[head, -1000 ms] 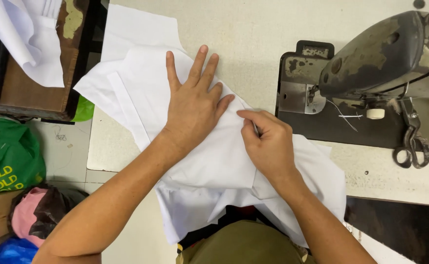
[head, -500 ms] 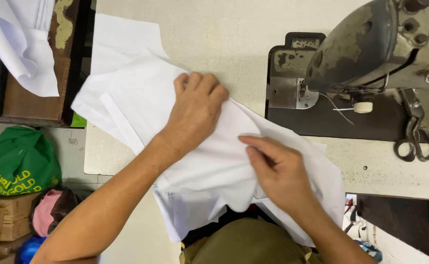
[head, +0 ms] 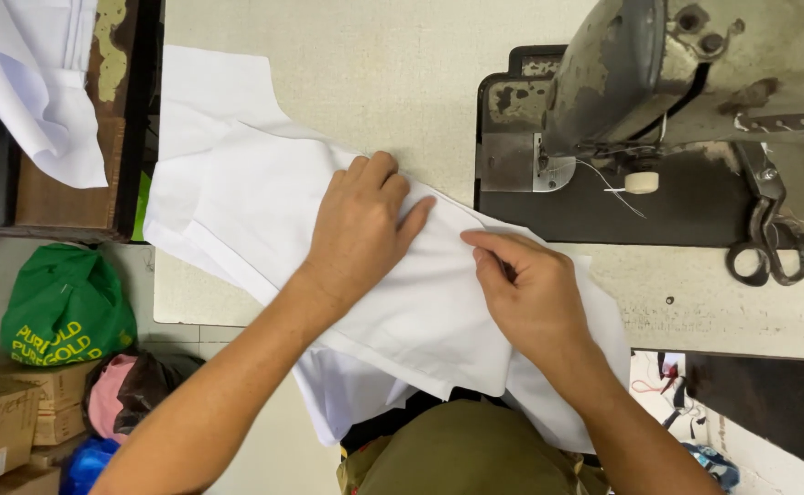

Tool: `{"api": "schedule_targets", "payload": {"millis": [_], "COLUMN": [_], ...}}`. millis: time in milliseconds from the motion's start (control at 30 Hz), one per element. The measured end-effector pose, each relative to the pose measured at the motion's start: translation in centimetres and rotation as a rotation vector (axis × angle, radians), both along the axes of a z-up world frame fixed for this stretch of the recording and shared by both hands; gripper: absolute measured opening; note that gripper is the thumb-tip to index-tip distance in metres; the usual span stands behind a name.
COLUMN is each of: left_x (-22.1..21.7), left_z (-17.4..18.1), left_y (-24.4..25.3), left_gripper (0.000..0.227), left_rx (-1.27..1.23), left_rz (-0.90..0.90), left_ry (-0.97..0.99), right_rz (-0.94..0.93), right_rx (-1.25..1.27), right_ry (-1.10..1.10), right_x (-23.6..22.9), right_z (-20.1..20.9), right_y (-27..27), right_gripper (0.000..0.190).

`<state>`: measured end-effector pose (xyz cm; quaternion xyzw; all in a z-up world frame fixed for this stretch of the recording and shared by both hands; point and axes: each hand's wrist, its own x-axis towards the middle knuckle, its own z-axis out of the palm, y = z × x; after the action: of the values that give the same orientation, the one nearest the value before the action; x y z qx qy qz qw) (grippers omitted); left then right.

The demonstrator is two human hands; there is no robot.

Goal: Aligning and preparing white fabric pieces for sewing on an industrial sewing machine.

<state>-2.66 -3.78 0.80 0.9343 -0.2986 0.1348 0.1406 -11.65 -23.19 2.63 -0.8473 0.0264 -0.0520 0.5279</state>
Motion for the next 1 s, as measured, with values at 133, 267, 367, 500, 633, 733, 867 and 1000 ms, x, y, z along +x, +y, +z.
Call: {"api": "schedule_targets", "payload": {"millis": [133,267,367,500,633,733,867,1000], "left_x": [-0.7,-0.8,-1.2,-1.6,-2.3,-2.3,-3.7,-4.5], "left_z": [-1.8,-1.5,-0.8,0.1,-0.5,-1.4,-0.7,0.7], "left_y": [-0.7,1.3,3.5,3.6,2.4,2.4,2.2,2.0], "left_gripper": [0.032,0.042,0.047,0.045,0.021,0.009,0.016,0.018], "left_rx": [-0.069,-0.153,-0.118,-0.045,-0.029,-0.097,-0.116,-0.033], "left_rz": [0.089,0.080,0.105,0.172,0.093,-0.135,-0.136,-0.090], "left_ry": [-0.044,0.006,0.041,-0.053,-0.055,-0.056,-0.033,-0.135], "right_rz": [0.003,0.223,0.335,0.152,-0.011,-0.052,0.132,0.197], "right_rx": [0.012,0.114,0.092,0.144,0.103,-0.019,-0.261,-0.615], "right_ry": [0.026,0.346,0.345,0.397,0.349,0.387,0.043,-0.085], "right_x": [-0.1,-2.4,-4.4,-4.9,-4.5,-4.2,-2.6,-1.6], "right_z": [-0.2,1.4,2.1,3.0,2.3,2.3,2.1,-0.7], "right_y": [-0.6,0.3,0.2,-1.7,-2.3,-3.1,-5.6,-6.1], "right_gripper": [0.021,0.031,0.026,0.026,0.022,0.025,0.030,0.024]}}
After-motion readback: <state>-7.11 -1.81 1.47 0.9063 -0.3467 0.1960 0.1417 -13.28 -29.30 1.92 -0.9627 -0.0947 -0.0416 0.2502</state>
